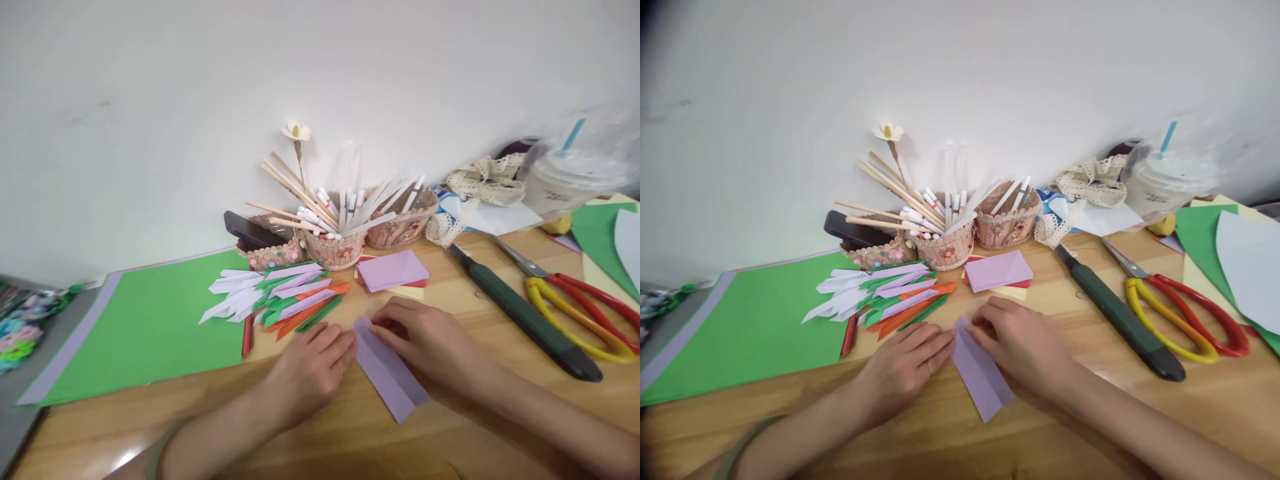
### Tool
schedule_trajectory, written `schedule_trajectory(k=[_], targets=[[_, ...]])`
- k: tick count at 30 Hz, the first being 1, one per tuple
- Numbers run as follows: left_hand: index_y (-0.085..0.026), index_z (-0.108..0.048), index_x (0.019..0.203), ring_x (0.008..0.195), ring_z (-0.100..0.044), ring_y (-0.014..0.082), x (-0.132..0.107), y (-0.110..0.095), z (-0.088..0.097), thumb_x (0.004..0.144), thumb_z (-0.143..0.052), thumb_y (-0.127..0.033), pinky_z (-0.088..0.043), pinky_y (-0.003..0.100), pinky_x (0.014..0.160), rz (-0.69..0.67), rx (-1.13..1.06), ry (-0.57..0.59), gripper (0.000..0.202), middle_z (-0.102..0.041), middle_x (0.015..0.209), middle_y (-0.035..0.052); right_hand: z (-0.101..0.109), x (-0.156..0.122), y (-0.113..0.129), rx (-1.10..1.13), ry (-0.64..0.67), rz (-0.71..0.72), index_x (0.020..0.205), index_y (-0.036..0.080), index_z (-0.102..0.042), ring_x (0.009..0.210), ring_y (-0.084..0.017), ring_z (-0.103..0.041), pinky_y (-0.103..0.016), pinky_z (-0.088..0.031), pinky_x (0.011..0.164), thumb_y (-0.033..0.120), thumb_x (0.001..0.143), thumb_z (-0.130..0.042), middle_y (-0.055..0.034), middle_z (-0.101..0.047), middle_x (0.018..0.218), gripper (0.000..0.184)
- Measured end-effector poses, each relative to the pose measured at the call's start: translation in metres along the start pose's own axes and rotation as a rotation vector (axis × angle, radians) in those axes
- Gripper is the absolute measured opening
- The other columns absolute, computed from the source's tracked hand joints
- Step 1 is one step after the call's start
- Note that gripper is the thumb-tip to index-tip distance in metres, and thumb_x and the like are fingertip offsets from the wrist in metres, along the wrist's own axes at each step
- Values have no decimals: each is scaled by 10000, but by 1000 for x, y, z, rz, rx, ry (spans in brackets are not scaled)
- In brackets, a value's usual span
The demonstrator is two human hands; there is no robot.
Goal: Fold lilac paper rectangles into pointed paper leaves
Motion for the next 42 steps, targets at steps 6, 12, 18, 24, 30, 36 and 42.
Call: schedule_trajectory(k=[6,12,18,24,30,36,42], targets=[[-98,-639,1065,987,-577,219,-2,10,-3,971,-342,-101,-501,384,855,20,-39,2,311,-674,1103,76,-2,7,4,1,-33,8,811,204,-652,715,-169,-611,-268,-436,607,234,849,-549,-16,-672,803,113],[-140,-654,955,925,-581,184,2,25,-2,986,-411,-202,-512,334,822,150,-89,1,253,-664,1007,55,-6,7,3,-11,-63,31,840,195,-648,709,-177,-612,-281,-456,597,222,859,-536,-30,-669,828,117],[-107,-638,991,923,-581,185,3,18,-5,966,-446,-138,-504,326,814,68,-105,14,197,-660,976,56,-10,-3,21,-76,-128,322,933,166,-643,789,-182,-601,-304,-487,685,192,932,-443,-62,-641,871,202],[-104,-635,1036,991,-572,201,-2,17,-7,948,-481,-125,-477,355,889,53,-89,44,179,-660,1039,62,-5,-18,35,-191,-189,569,988,119,-636,766,-184,-573,-293,-498,645,155,941,-407,-90,-623,838,236],[-112,-621,1071,1026,-565,190,-4,16,-11,942,-499,-134,-452,356,929,62,-52,49,179,-659,1056,52,-2,-27,49,-299,-181,685,1004,79,-625,766,-199,-576,-315,-516,635,117,955,-293,-119,-634,842,338],[-127,-635,1051,1023,-564,210,-4,17,-5,927,-474,-116,-457,376,905,71,-47,-1,204,-672,1064,54,-7,-31,54,-376,-192,750,971,73,-625,762,-206,-567,-322,-505,613,98,958,-274,-118,-636,842,351],[-103,-650,932,867,-586,212,6,22,1,929,-462,-245,-505,335,729,243,-66,-34,236,-668,858,68,-7,-32,58,-392,-211,760,943,84,-625,763,-209,-555,-325,-477,617,106,962,-262,-109,-632,828,364]])
Point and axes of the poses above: each hand's wrist, its own x-axis towards the middle knuckle, its own z-axis out of the back of the hand, y = z × x, the point moved 9 cm from there along x, towards the middle knuckle
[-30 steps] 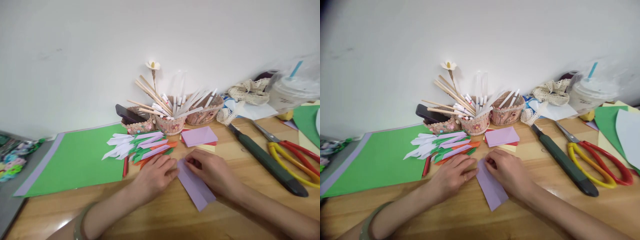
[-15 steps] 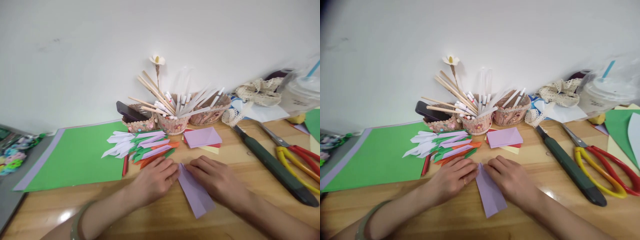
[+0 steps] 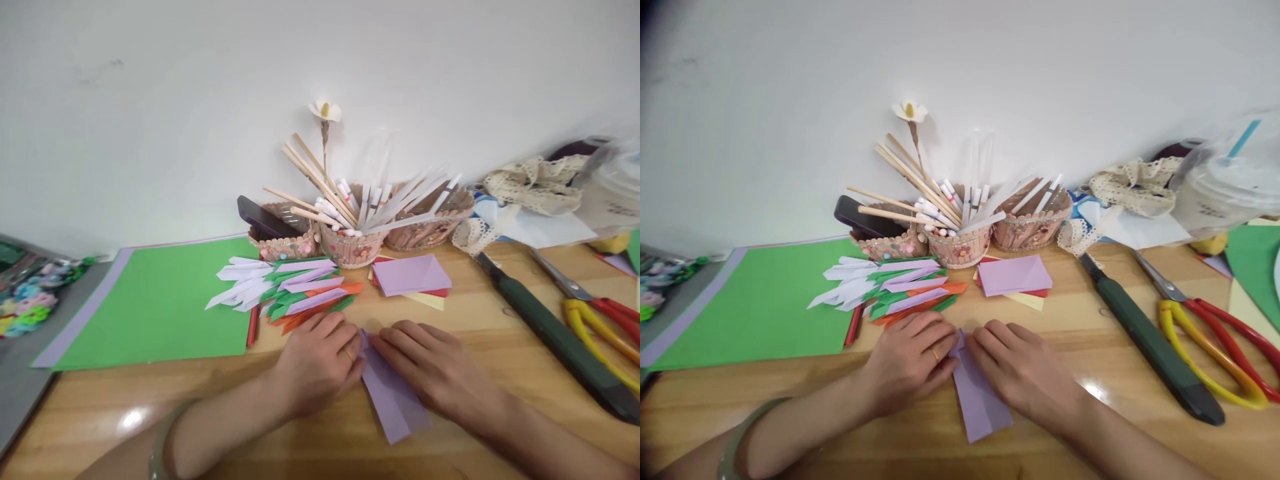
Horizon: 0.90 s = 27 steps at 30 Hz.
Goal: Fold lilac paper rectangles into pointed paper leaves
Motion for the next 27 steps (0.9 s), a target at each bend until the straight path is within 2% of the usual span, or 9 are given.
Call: schedule_trajectory(k=[5,10,14,20,24,27], targets=[[-119,-633,822,768,-555,200,0,0,-2,949,-463,-267,-477,305,615,73,93,12,258,-612,751,45,-1,3,-4,12,36,-56,975,116,-626,747,-189,-550,-305,-463,637,140,968,-299,-81,-626,792,328],[-114,-623,785,694,-526,172,-5,-9,0,889,-505,-87,-404,276,542,32,175,-56,160,-566,680,26,1,2,-5,52,-10,-75,969,111,-632,733,-180,-558,-295,-464,626,136,956,-342,-82,-634,792,291],[-114,-600,732,677,-530,169,-6,-14,0,885,-480,-49,-375,276,530,1,237,-92,204,-551,654,29,1,2,-5,72,-29,-71,949,93,-635,726,-183,-558,-299,-469,618,117,951,-335,-86,-634,786,301],[-89,-608,812,660,-554,165,-5,-22,1,900,-456,-57,-398,276,556,-106,286,-93,179,-578,674,41,0,3,-1,60,-34,-53,932,101,-638,722,-185,-543,-300,-471,626,123,955,-317,-94,-623,771,323],[-109,-590,729,641,-556,162,-6,-25,4,881,-446,-29,-415,284,571,-147,248,-143,224,-601,680,48,-2,4,1,59,-28,-32,921,89,-638,720,-188,-538,-305,-471,622,126,967,-289,-101,-626,779,355],[-122,-567,678,639,-557,162,-8,-27,1,871,-453,-29,-418,289,578,-184,209,-137,243,-606,690,55,0,5,2,74,-42,-9,911,81,-636,731,-189,-542,-306,-473,628,118,969,-290,-105,-630,790,353]])
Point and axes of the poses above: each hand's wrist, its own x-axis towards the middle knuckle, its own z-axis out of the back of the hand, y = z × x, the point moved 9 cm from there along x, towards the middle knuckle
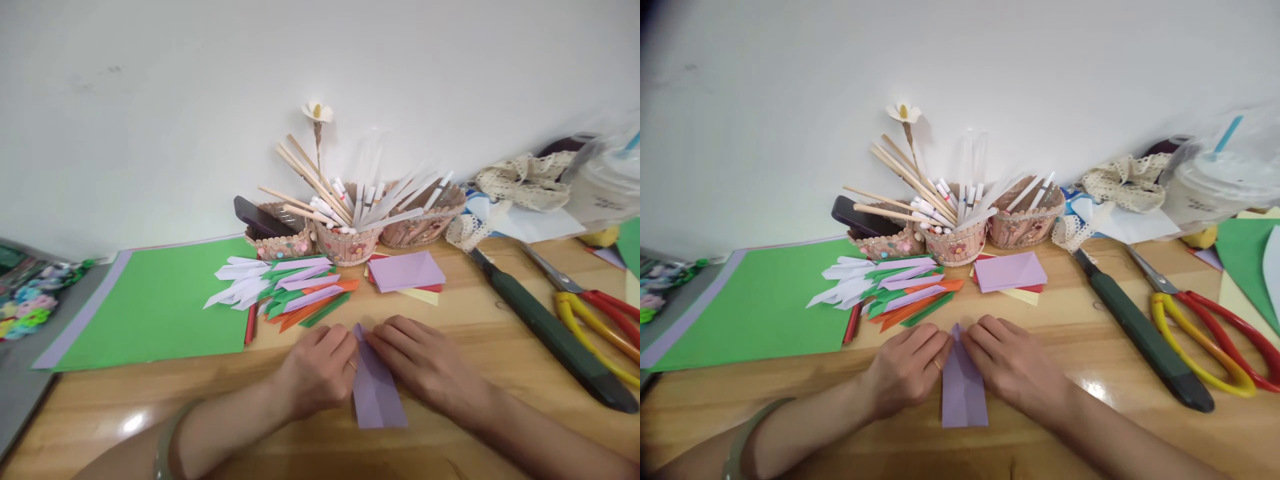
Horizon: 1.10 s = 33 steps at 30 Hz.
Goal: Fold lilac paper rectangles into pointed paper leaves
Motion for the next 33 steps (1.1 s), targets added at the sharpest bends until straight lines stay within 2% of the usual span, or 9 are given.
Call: schedule_trajectory(k=[11,23,33], targets=[[-141,-545,618,687,-547,166,-2,-2,-3,865,-460,-43,-422,294,613,-60,-37,25,280,-609,707,63,-5,1,-1,51,60,6,899,98,-631,697,-180,-484,-310,-452,604,97,964,-294,-85,-599,769,344],[-121,-568,656,657,-542,175,1,4,-1,898,-432,-47,-364,281,515,-63,-83,56,287,-609,710,69,-8,-2,-5,108,116,-21,961,92,-613,781,-197,-488,-328,-488,655,141,982,-268,-103,-585,846,349],[-109,-598,706,685,-543,174,1,2,-2,906,-406,-51,-448,289,596,-100,-77,119,283,-621,741,85,-5,0,-4,119,92,-5,1013,85,-600,782,-190,-491,-322,-487,662,132,982,-285,-97,-587,844,320]])
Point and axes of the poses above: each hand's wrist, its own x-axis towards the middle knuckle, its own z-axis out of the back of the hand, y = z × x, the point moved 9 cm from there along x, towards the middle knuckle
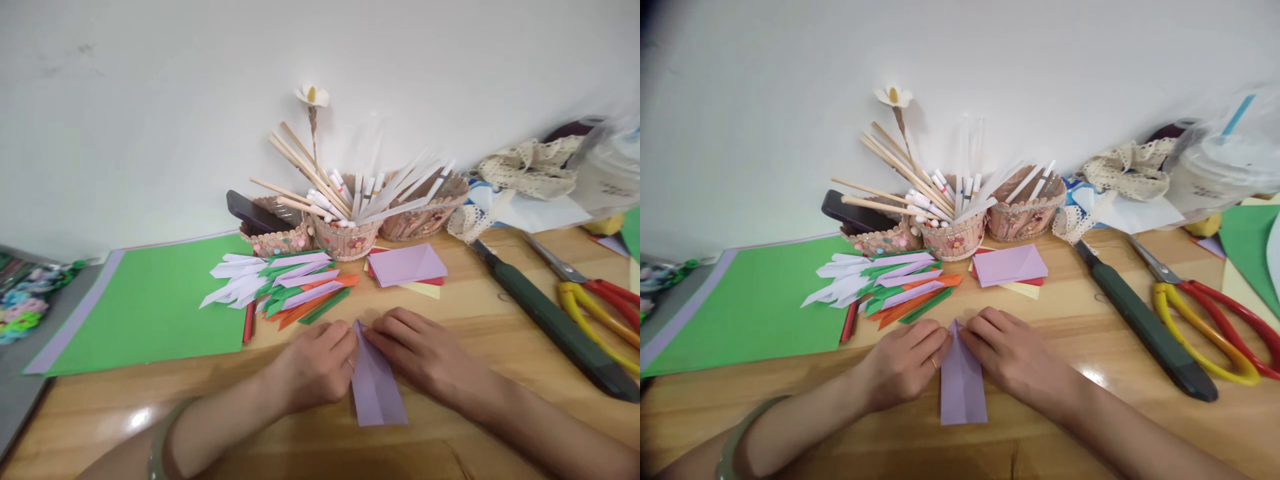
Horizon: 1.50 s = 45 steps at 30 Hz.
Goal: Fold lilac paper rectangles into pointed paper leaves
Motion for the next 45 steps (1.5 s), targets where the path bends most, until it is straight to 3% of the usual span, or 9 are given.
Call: schedule_trajectory(k=[17,27,34,37,41,45], targets=[[-94,-613,699,713,-558,190,-2,-1,-1,914,-408,-48,-467,303,616,-3,-15,9,300,-620,756,100,2,-2,2,-16,-20,29,980,66,-607,776,-191,-494,-316,-470,650,119,972,-321,-94,-600,832,291],[-107,-614,709,730,-552,187,-1,6,-5,924,-389,-66,-458,279,571,35,-72,56,314,-607,755,78,-2,-1,2,-67,41,34,999,75,-600,764,-199,-488,-330,-455,634,127,964,-327,-91,-587,843,280],[-115,-631,987,784,-535,188,-6,28,-14,938,-330,-119,-502,284,613,224,-250,125,305,-622,825,64,-5,-3,5,-132,76,26,1094,87,-579,767,-208,-472,-350,-426,633,127,932,-370,-80,-583,863,267],[-171,-609,1078,753,-529,180,-4,29,-20,981,-322,-176,-456,255,535,228,-181,175,303,-606,808,34,-8,-4,6,-163,92,18,1033,95,-606,716,-200,-446,-349,-399,608,131,908,-409,-65,-572,821,235],[-202,-638,902,692,-519,156,-5,38,-25,999,-368,-310,-418,235,522,325,-37,190,306,-555,739,11,-8,-3,10,-176,90,43,1063,62,-601,712,-201,-430,-357,-385,615,127,901,-405,-76,-568,824,263],[-147,-634,948,714,-524,167,-5,39,-19,999,-348,-215,-424,244,540,308,60,111,298,-567,746,34,-7,-2,10,-159,94,43,1020,85,-613,721,-203,-430,-358,-380,628,109,904,-380,-75,-568,828,261]])
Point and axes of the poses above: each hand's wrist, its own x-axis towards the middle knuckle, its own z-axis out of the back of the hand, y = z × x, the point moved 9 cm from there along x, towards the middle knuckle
